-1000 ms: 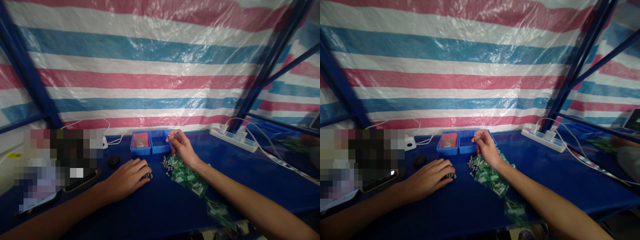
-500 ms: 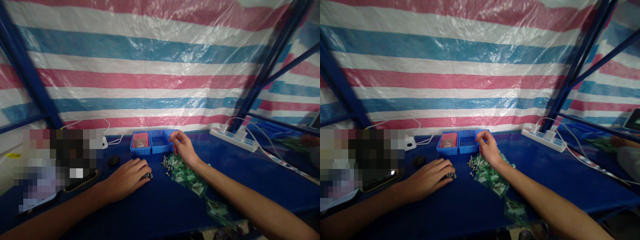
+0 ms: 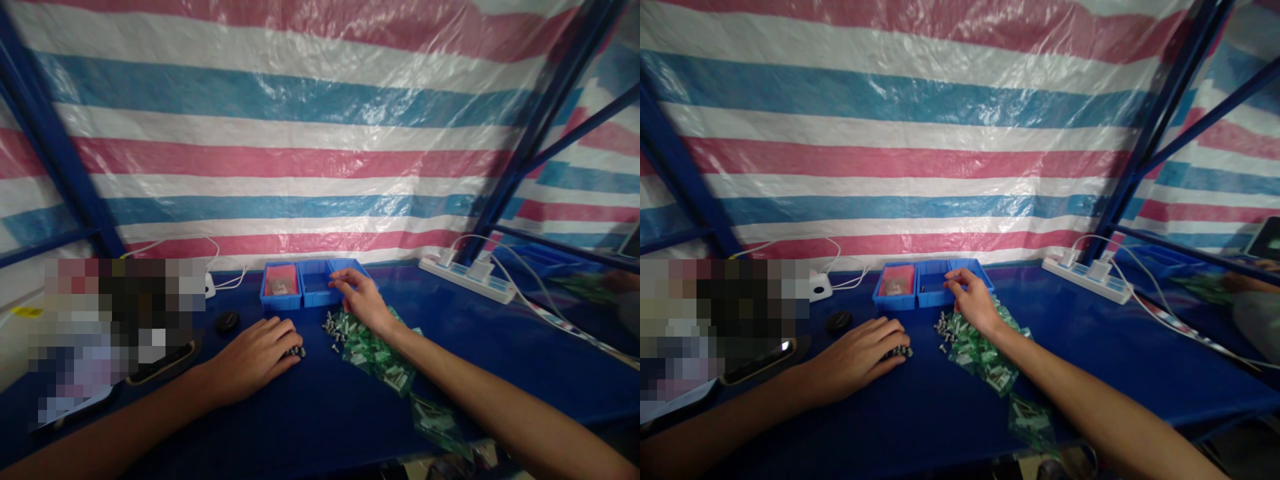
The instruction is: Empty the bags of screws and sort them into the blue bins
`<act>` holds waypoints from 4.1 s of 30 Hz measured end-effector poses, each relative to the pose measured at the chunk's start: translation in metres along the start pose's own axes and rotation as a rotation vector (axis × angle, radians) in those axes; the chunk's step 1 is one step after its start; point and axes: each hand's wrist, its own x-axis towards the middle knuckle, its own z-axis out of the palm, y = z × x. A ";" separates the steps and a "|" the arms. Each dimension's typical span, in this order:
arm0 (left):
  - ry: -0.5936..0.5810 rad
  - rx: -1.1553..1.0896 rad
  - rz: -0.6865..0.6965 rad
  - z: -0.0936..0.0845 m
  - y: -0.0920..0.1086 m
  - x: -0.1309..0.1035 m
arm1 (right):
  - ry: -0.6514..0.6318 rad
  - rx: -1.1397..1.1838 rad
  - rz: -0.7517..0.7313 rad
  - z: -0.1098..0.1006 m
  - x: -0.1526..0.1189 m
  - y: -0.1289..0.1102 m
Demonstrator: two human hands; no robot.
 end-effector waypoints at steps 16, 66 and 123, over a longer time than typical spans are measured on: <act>0.001 -0.002 0.002 0.000 0.000 -0.002 | -0.013 -0.096 -0.020 -0.002 -0.001 -0.002; 0.044 -0.009 0.027 -0.001 0.001 -0.001 | -0.028 0.047 0.084 0.002 -0.004 -0.005; 0.024 0.022 -0.069 0.004 -0.001 -0.001 | -0.645 -0.665 -0.561 -0.003 -0.021 -0.014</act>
